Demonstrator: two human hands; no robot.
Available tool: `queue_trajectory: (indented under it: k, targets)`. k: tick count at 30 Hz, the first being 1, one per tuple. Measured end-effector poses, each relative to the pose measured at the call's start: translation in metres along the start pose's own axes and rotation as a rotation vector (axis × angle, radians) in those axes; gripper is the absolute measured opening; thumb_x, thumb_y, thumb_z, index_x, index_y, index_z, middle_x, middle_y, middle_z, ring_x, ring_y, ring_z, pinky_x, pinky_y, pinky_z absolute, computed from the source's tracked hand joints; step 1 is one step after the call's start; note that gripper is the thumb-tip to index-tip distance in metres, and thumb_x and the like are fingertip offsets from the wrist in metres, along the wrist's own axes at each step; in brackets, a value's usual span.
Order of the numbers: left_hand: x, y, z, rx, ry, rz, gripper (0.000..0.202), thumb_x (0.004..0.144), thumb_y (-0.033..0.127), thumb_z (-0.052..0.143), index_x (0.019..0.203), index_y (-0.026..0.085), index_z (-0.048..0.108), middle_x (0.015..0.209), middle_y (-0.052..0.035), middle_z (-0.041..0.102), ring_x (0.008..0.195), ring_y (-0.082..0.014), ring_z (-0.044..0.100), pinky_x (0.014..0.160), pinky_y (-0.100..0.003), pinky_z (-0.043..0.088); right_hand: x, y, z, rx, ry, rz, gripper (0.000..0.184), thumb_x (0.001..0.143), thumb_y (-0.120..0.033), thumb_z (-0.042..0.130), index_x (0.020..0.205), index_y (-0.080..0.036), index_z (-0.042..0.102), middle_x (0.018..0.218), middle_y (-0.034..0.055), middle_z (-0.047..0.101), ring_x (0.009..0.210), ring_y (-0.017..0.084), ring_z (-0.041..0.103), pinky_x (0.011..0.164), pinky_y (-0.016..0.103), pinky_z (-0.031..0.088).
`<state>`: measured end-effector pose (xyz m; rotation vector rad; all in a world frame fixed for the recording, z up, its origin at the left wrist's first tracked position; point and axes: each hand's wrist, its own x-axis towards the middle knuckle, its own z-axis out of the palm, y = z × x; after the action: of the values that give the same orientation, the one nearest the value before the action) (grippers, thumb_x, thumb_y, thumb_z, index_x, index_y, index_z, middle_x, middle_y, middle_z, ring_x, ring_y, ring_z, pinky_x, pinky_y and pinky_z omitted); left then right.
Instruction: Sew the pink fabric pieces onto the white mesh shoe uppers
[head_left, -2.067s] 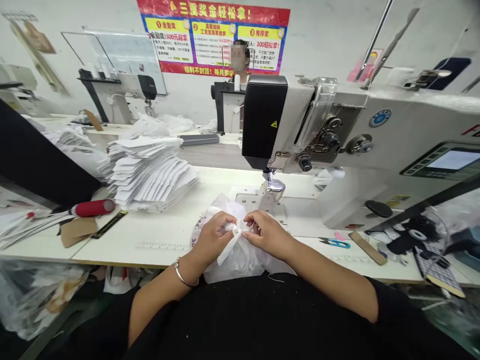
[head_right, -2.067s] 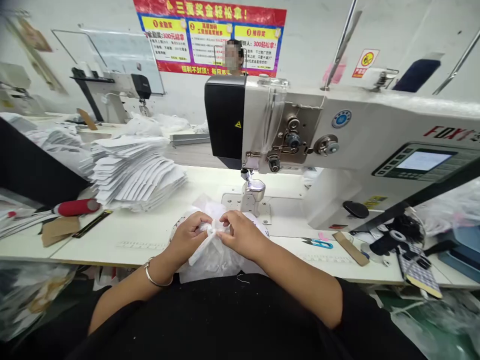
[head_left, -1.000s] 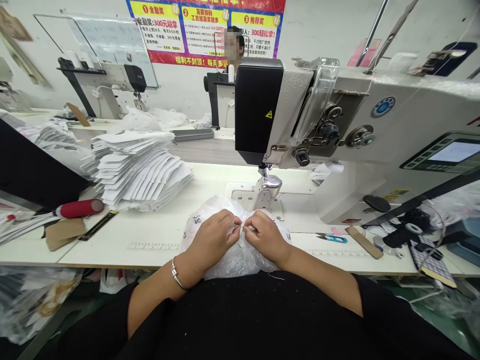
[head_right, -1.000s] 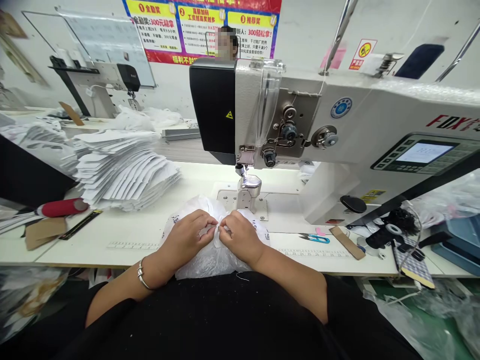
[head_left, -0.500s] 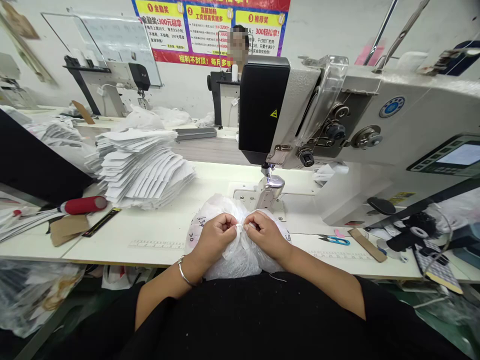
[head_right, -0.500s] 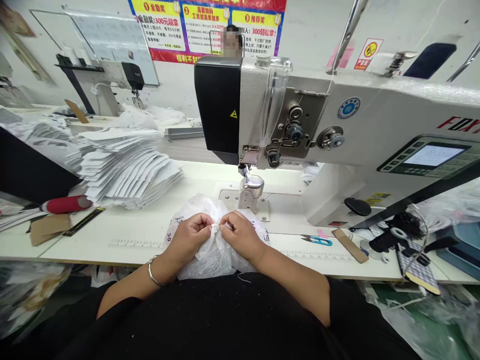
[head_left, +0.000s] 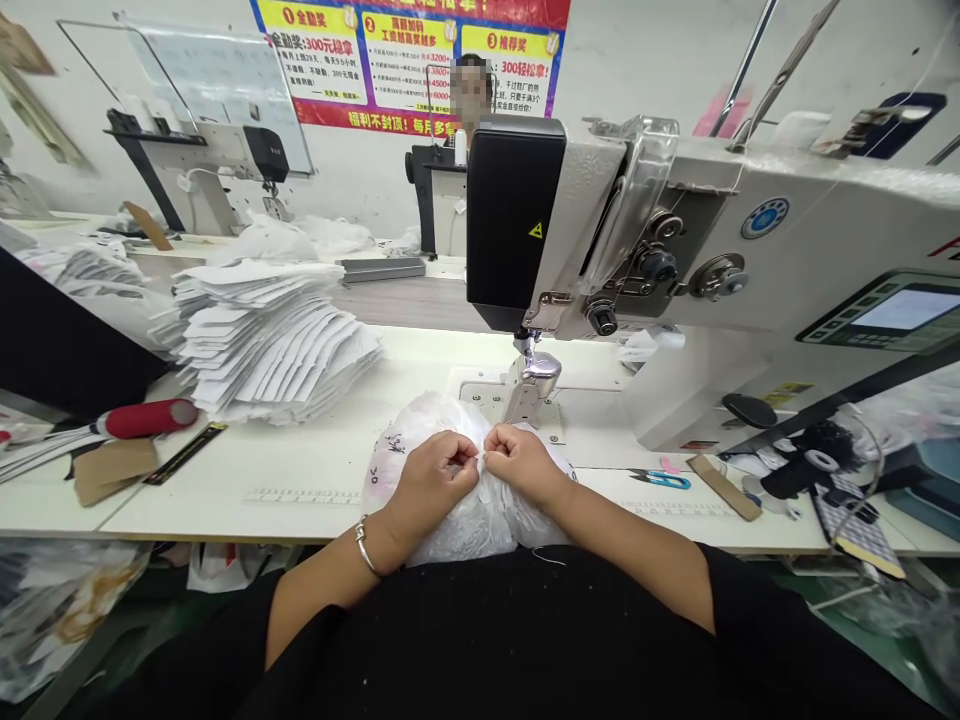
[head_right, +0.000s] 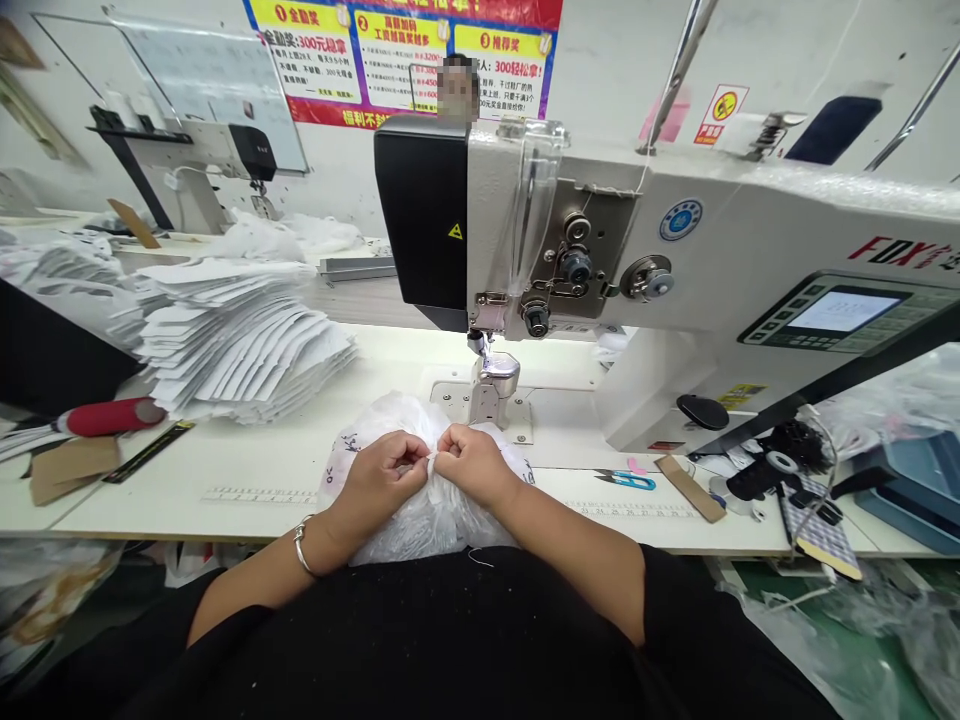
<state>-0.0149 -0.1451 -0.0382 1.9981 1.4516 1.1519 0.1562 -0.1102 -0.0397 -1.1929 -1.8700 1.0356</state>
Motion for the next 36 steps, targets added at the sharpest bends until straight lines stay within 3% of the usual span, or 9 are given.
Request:
queue_trajectory:
  k: [5, 11, 14, 16, 18, 25, 32, 34, 36]
  targets:
    - [0.0, -0.006, -0.001, -0.291, -0.106, -0.22, 0.004, 0.077, 0.021, 0.06, 0.079, 0.018, 0.064, 0.071, 0.0014, 0.059, 0.064, -0.0122, 0.052, 0.059, -0.024, 0.041, 0.001, 0.008, 0.0, 0.072, -0.064, -0.033, 0.003, 0.073, -0.023, 0.055, 0.074, -0.02, 0.054, 0.065, -0.0052, 0.048, 0.059, 0.01, 0.043, 0.053, 0.022, 0.035]
    - [0.0, -0.012, 0.0, -0.659, -0.083, -0.398, 0.007, 0.075, 0.021, 0.064, 0.08, 0.018, 0.061, 0.071, 0.0027, 0.056, 0.061, -0.0091, 0.048, 0.056, -0.021, 0.038, -0.004, 0.003, -0.003, -0.027, -0.003, -0.129, 0.007, 0.081, -0.027, 0.06, 0.083, -0.021, 0.058, 0.077, 0.0007, 0.054, 0.072, 0.017, 0.051, 0.065, 0.029, 0.045]
    - [0.004, -0.005, -0.003, -0.736, -0.121, -0.513, 0.007, 0.076, 0.023, 0.064, 0.079, 0.017, 0.06, 0.065, 0.0037, 0.053, 0.055, -0.0078, 0.043, 0.052, -0.02, 0.034, -0.01, -0.001, -0.006, -0.289, 0.091, -0.413, 0.009, 0.088, -0.026, 0.059, 0.094, -0.021, 0.061, 0.098, 0.0076, 0.058, 0.093, 0.022, 0.052, 0.086, 0.039, 0.045]
    - [0.006, 0.0, -0.005, -0.727, -0.125, -0.562, 0.008, 0.076, 0.024, 0.063, 0.076, 0.017, 0.059, 0.064, 0.0034, 0.052, 0.054, -0.0079, 0.041, 0.051, -0.02, 0.033, -0.011, 0.0, -0.006, -0.519, 0.12, -0.632, 0.009, 0.092, -0.024, 0.054, 0.096, -0.02, 0.061, 0.101, 0.0098, 0.06, 0.094, 0.024, 0.051, 0.089, 0.042, 0.043]
    - [0.008, 0.004, -0.005, -0.717, -0.115, -0.592, 0.009, 0.075, 0.024, 0.062, 0.073, 0.017, 0.058, 0.064, 0.0027, 0.052, 0.056, -0.0088, 0.043, 0.052, -0.021, 0.033, -0.01, 0.001, -0.004, -0.616, 0.119, -0.71, 0.009, 0.093, -0.023, 0.052, 0.093, -0.019, 0.06, 0.095, 0.0096, 0.061, 0.089, 0.024, 0.051, 0.085, 0.041, 0.044]
    - [0.008, 0.005, -0.004, -0.758, -0.169, -0.577, 0.013, 0.07, 0.025, 0.067, 0.07, 0.016, 0.058, 0.063, 0.0036, 0.05, 0.058, -0.0085, 0.041, 0.055, -0.021, 0.032, -0.008, -0.008, -0.001, -0.444, 0.187, -0.579, 0.011, 0.086, -0.018, 0.051, 0.076, -0.021, 0.05, 0.077, 0.0027, 0.055, 0.074, 0.017, 0.052, 0.069, 0.032, 0.045]
    - [0.003, -0.01, -0.003, -0.533, -0.098, -0.456, 0.005, 0.076, 0.02, 0.058, 0.073, 0.018, 0.054, 0.067, 0.0038, 0.049, 0.059, -0.01, 0.042, 0.054, -0.022, 0.032, -0.029, -0.057, -0.05, 0.275, 0.197, -0.51, 0.014, 0.088, -0.032, 0.054, 0.078, -0.023, 0.051, 0.078, -0.0004, 0.052, 0.073, 0.016, 0.051, 0.071, 0.031, 0.045]
    - [0.0, -0.009, -0.005, -0.515, -0.106, -0.417, 0.002, 0.078, 0.019, 0.055, 0.077, 0.019, 0.054, 0.069, 0.0033, 0.05, 0.06, -0.0112, 0.045, 0.055, -0.022, 0.035, -0.028, -0.061, -0.059, 0.262, 0.281, -0.462, 0.015, 0.09, -0.036, 0.053, 0.081, -0.024, 0.052, 0.08, 0.0002, 0.052, 0.076, 0.016, 0.052, 0.073, 0.032, 0.046]
    - [-0.001, -0.005, -0.009, -0.441, -0.084, -0.279, 0.002, 0.082, 0.019, 0.054, 0.082, 0.021, 0.055, 0.077, 0.0008, 0.055, 0.069, -0.0144, 0.052, 0.061, -0.025, 0.042, -0.023, -0.055, -0.056, 0.103, 0.227, -0.374, 0.012, 0.089, -0.035, 0.056, 0.084, -0.023, 0.055, 0.085, 0.0011, 0.056, 0.079, 0.017, 0.053, 0.076, 0.033, 0.046]
